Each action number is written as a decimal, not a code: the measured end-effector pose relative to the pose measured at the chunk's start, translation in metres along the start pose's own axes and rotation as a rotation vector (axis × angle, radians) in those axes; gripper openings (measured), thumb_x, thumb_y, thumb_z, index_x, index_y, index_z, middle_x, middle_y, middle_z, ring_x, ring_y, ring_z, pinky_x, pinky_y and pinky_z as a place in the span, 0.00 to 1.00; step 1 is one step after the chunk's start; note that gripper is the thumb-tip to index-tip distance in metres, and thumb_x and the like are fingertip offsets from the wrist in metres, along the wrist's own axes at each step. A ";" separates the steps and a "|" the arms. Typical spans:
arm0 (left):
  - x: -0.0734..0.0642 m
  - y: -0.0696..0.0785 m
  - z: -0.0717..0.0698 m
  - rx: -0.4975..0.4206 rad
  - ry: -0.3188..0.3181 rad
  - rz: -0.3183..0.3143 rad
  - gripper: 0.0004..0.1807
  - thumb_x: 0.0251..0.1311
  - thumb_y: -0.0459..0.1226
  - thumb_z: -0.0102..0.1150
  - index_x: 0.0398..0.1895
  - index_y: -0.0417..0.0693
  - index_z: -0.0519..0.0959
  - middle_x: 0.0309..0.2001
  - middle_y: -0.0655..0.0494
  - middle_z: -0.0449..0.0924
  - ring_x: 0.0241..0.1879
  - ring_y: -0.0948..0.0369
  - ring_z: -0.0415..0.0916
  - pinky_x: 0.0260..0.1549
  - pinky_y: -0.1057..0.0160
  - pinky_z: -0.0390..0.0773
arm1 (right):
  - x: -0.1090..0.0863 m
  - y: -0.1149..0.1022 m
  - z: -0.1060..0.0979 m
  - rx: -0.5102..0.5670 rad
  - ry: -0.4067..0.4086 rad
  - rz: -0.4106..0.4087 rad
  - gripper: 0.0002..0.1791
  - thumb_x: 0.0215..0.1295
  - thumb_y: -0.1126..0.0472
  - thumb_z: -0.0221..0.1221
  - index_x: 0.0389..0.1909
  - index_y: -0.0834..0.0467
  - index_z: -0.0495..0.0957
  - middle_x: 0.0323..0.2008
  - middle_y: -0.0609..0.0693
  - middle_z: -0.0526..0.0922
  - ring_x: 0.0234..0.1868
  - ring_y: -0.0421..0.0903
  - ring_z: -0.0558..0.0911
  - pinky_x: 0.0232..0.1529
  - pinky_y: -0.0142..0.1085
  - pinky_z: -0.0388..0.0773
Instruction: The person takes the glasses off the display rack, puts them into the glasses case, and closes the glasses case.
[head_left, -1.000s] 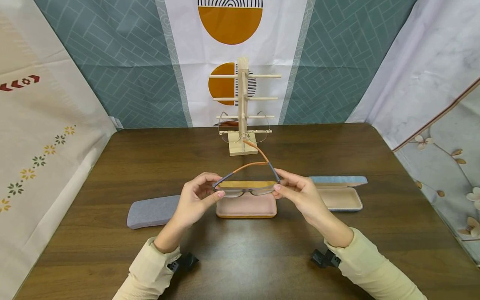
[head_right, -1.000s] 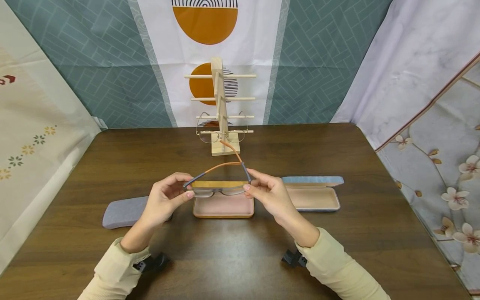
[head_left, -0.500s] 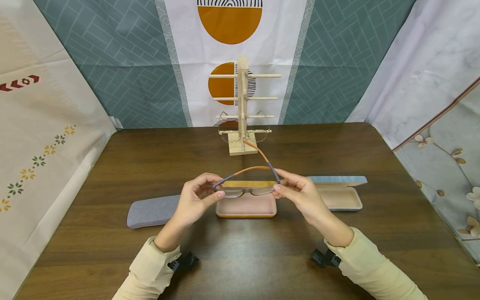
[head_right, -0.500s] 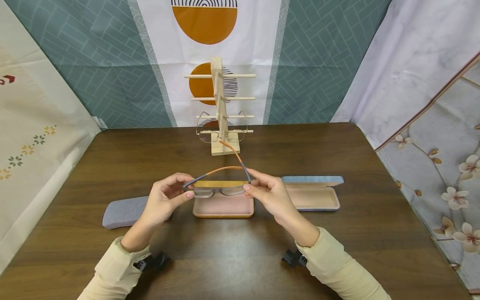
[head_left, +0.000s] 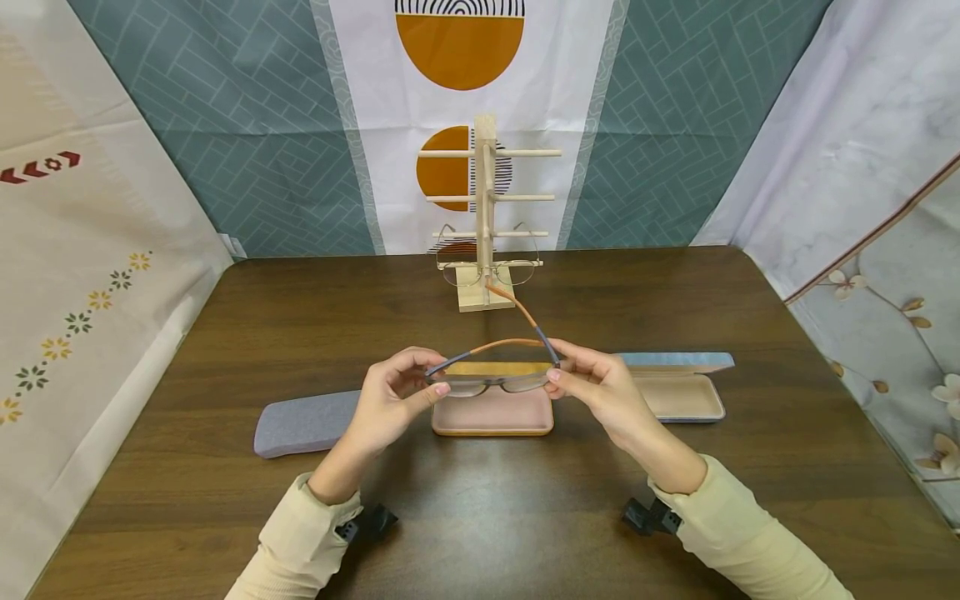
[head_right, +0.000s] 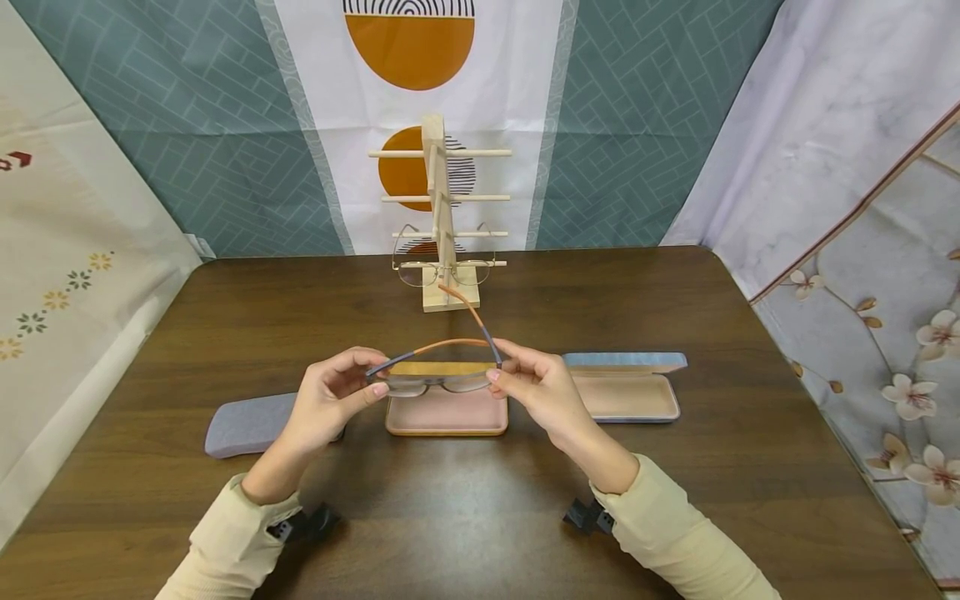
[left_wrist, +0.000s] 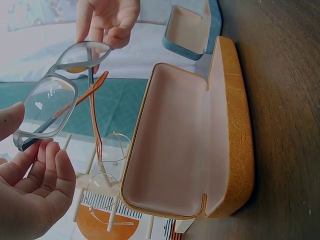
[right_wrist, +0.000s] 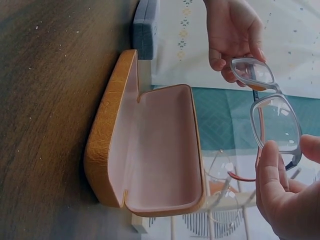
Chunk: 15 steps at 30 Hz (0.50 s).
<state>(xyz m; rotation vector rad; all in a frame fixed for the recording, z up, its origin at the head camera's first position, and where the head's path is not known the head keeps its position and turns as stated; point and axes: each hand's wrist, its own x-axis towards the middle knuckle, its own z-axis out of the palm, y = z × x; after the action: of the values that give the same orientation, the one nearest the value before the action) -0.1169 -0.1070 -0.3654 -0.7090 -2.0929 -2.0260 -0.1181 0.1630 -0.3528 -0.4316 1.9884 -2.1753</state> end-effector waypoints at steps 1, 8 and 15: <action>0.000 0.000 0.000 0.001 0.001 0.002 0.12 0.46 0.18 0.60 0.37 0.26 0.75 0.33 0.35 0.73 0.30 0.66 0.74 0.28 0.71 0.74 | 0.000 0.000 0.000 -0.001 0.000 0.002 0.27 0.60 0.72 0.55 0.60 0.74 0.61 0.29 0.48 0.79 0.29 0.40 0.81 0.37 0.33 0.79; -0.001 -0.001 0.001 -0.013 0.007 0.019 0.11 0.45 0.17 0.59 0.35 0.24 0.75 0.32 0.35 0.73 0.30 0.65 0.73 0.29 0.72 0.75 | 0.000 -0.001 0.000 -0.003 0.004 -0.002 0.27 0.60 0.72 0.55 0.60 0.74 0.62 0.28 0.47 0.79 0.29 0.40 0.81 0.35 0.33 0.79; -0.001 0.000 0.002 -0.025 0.012 0.038 0.11 0.44 0.17 0.60 0.34 0.23 0.75 0.30 0.39 0.73 0.30 0.66 0.73 0.29 0.72 0.75 | 0.000 0.000 0.000 0.008 0.005 -0.041 0.25 0.60 0.73 0.54 0.58 0.75 0.62 0.28 0.48 0.79 0.29 0.41 0.81 0.35 0.33 0.79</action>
<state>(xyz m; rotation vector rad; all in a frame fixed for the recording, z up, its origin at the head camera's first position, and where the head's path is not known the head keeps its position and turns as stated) -0.1157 -0.1055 -0.3663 -0.7322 -2.0350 -2.0352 -0.1184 0.1630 -0.3525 -0.4701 1.9903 -2.2099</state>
